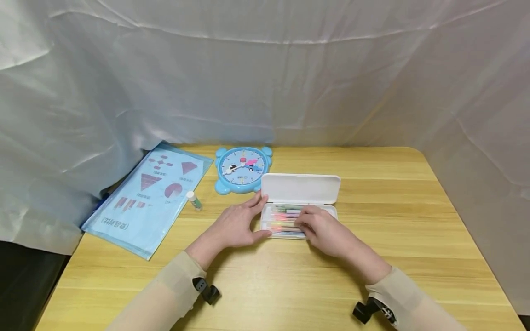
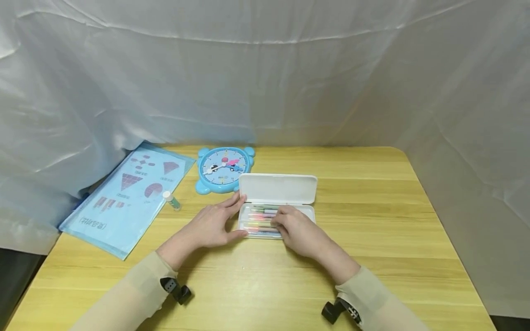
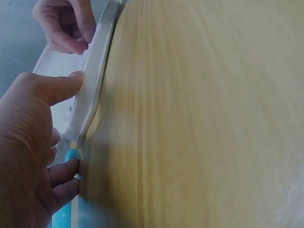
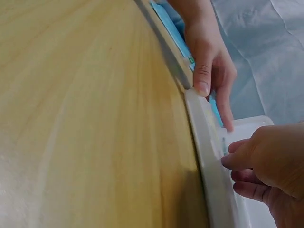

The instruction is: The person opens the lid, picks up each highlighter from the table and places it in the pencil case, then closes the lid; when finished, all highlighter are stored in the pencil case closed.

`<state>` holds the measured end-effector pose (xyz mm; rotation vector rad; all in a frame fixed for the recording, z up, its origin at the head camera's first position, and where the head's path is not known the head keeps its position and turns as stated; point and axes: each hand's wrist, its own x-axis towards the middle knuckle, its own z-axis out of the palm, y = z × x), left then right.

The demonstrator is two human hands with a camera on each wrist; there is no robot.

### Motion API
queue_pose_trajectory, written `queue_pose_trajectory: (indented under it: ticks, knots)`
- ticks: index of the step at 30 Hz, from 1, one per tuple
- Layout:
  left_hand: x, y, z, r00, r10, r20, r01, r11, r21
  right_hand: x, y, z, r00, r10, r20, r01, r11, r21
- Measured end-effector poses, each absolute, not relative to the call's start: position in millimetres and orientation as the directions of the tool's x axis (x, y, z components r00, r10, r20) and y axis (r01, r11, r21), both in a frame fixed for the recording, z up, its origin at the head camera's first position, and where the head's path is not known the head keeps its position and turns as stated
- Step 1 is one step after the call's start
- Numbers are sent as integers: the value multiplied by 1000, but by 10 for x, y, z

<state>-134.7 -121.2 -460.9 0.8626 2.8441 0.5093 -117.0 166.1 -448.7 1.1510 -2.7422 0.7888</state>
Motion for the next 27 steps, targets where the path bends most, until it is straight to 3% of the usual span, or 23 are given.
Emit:
queue_pose_trajectory:
  ticks: [8,13,27]
  knots:
    - [-1339,-1214,-4593,-830,558,-26,512,779,362,-1201,1752,-4301,-769,-598,224,-612,588,-529]
    - [-1338,-1208,-4587,-830,557,-35,508,780,366,-1259,1835,-4222,-759,-588,281,-623,529,-576]
    - [-1343,-1209,-4596,-830,557,-29,513,782,354,-1398,2080,-3912,-764,-491,418,-642,521,-562]
